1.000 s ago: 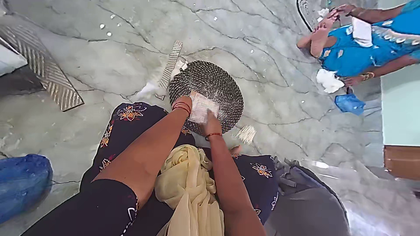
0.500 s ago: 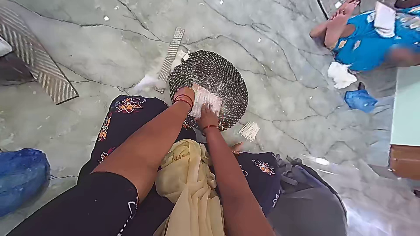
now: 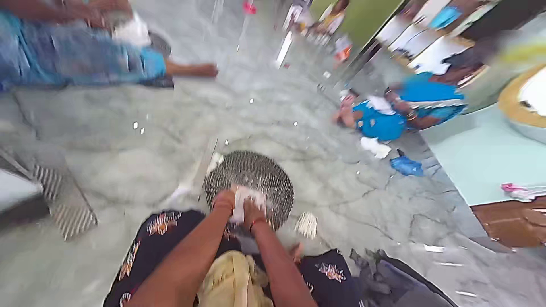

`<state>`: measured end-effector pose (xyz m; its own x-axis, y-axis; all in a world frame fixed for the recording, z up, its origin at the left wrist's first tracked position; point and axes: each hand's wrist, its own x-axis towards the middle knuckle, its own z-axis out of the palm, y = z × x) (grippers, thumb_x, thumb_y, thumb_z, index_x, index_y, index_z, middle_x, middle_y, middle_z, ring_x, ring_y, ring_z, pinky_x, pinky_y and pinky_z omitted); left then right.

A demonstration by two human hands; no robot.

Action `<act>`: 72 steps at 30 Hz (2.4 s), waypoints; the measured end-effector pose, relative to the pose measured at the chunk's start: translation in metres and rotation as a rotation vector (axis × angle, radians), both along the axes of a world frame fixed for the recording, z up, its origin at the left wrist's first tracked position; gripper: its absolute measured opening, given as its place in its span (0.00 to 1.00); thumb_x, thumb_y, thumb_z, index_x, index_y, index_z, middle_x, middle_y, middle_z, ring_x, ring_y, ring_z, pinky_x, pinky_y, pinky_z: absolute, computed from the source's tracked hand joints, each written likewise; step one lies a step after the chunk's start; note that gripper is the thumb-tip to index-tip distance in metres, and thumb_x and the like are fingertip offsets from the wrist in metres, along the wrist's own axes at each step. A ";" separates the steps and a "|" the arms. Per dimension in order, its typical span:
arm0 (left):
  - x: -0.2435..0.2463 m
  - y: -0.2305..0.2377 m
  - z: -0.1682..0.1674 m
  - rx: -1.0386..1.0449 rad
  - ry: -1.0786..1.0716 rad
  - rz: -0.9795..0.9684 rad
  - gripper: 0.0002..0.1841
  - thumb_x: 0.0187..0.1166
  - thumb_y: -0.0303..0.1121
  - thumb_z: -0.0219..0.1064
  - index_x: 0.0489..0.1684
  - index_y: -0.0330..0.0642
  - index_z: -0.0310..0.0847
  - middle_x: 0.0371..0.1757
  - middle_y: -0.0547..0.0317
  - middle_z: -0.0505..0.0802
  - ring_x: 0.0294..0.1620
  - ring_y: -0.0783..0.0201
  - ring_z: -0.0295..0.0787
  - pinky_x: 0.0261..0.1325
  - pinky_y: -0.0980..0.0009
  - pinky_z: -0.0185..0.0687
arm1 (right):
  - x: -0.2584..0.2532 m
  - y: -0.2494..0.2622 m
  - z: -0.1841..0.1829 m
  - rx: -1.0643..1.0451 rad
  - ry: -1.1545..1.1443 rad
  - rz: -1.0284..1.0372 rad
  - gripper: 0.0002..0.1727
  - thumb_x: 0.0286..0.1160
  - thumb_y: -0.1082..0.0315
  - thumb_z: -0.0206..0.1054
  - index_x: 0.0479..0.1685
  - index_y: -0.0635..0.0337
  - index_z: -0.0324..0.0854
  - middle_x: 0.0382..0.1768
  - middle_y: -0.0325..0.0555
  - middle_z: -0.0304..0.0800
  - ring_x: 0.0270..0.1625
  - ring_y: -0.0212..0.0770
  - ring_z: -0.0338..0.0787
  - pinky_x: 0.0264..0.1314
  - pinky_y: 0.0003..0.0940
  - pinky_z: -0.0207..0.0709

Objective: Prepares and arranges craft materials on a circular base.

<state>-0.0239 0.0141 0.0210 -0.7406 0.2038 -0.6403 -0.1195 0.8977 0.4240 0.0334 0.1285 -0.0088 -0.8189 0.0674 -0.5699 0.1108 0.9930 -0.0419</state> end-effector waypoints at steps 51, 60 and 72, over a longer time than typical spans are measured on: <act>0.011 0.002 -0.016 -0.172 0.031 -0.068 0.19 0.89 0.31 0.57 0.73 0.32 0.80 0.79 0.38 0.83 0.82 0.43 0.79 0.79 0.42 0.76 | 0.018 -0.012 -0.020 -0.069 0.060 -0.044 0.48 0.82 0.59 0.68 0.98 0.56 0.43 0.97 0.57 0.43 0.97 0.63 0.44 0.92 0.71 0.44; 0.017 0.003 -0.021 -0.194 0.016 -0.100 0.20 0.86 0.31 0.61 0.72 0.30 0.80 0.79 0.36 0.82 0.82 0.41 0.77 0.80 0.41 0.75 | 0.037 -0.036 -0.008 -0.054 0.115 -0.209 0.30 0.80 0.70 0.65 0.83 0.68 0.71 0.86 0.66 0.67 0.88 0.65 0.67 0.88 0.63 0.60; 0.011 0.006 -0.019 -0.211 0.043 -0.083 0.20 0.87 0.32 0.59 0.74 0.31 0.80 0.79 0.36 0.83 0.81 0.40 0.79 0.78 0.40 0.76 | 0.023 -0.018 -0.029 -0.064 0.092 -0.184 0.44 0.87 0.59 0.62 0.98 0.56 0.42 0.98 0.54 0.39 0.99 0.58 0.39 0.93 0.71 0.38</act>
